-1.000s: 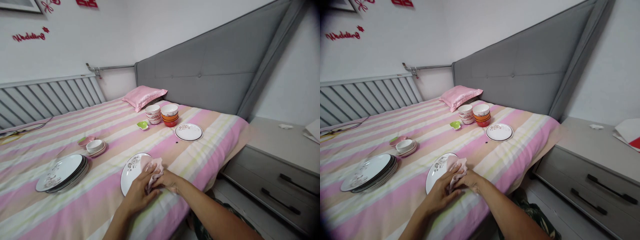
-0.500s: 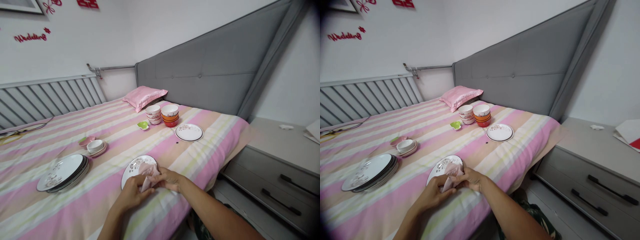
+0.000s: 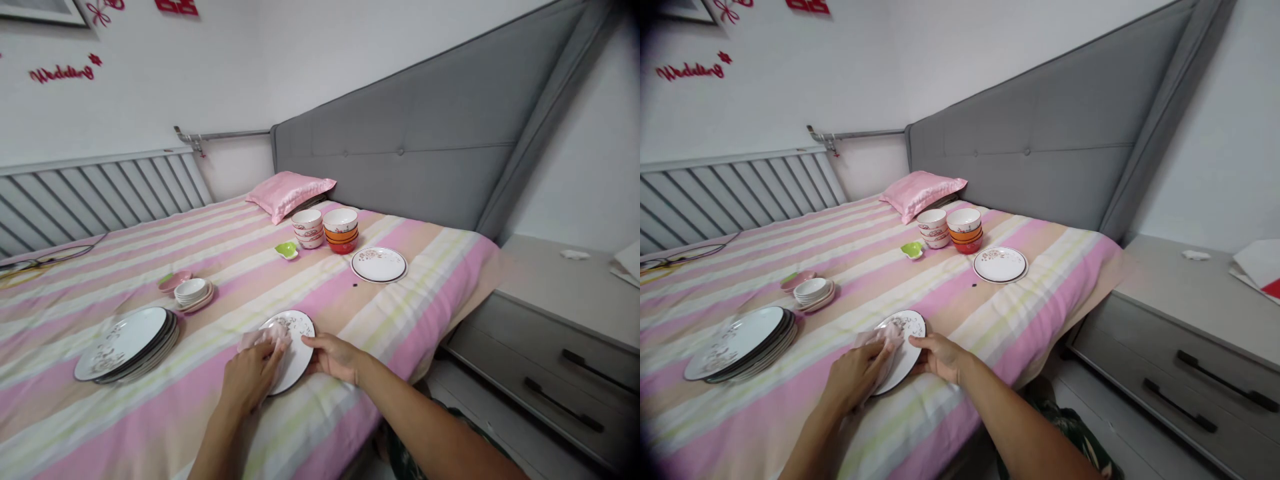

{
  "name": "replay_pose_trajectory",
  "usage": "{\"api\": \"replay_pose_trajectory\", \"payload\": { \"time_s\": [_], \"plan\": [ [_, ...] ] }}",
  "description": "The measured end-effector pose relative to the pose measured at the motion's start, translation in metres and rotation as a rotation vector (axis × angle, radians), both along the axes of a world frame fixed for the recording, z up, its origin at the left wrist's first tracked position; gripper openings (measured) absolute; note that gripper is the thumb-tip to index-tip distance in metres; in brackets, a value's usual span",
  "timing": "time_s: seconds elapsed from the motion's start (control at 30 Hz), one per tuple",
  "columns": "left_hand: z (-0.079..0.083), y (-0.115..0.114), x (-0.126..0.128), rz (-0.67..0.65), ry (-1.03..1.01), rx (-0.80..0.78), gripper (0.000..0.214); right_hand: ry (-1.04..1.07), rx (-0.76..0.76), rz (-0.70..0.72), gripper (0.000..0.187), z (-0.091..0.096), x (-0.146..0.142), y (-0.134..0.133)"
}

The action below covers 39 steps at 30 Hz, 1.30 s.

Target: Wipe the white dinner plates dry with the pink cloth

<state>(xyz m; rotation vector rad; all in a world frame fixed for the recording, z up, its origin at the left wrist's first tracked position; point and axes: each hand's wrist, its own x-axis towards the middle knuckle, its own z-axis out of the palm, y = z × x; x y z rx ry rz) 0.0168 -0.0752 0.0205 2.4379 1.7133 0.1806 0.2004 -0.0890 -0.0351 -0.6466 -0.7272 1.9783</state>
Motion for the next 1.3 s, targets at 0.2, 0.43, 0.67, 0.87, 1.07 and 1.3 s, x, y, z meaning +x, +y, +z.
{"api": "replay_pose_trajectory", "payload": {
  "time_s": [0.2, 0.43, 0.67, 0.87, 1.07, 1.3],
  "plan": [
    [-0.026, 0.009, -0.006, -0.077, -0.052, 0.118, 0.043, -0.144, 0.019, -0.047, 0.05, 0.001, -0.003, -0.003],
    [-0.064, 0.03, -0.018, -0.445, -0.025, 0.341, 0.043, -0.146, 0.087, -0.032, 0.05, 0.0, -0.003, -0.004],
    [-0.065, 0.03, -0.01, -0.357, -0.1, 0.436, 0.067, -0.145, 0.143, -0.006, 0.059, -0.002, -0.002, -0.006],
    [-0.054, 0.026, 0.0, -0.359, -0.164, 0.461, 0.073, -0.169, 0.2, 0.009, 0.059, 0.005, -0.001, -0.01],
    [-0.039, 0.015, 0.008, -0.475, -0.226, 0.398, 0.073, -0.192, 0.221, 0.023, 0.057, 0.004, -0.002, -0.009],
    [-0.035, 0.011, 0.008, -0.616, -0.291, 0.321, 0.07, -0.151, 0.222, 0.032, 0.062, 0.008, 0.0, -0.01]
  ]
}}
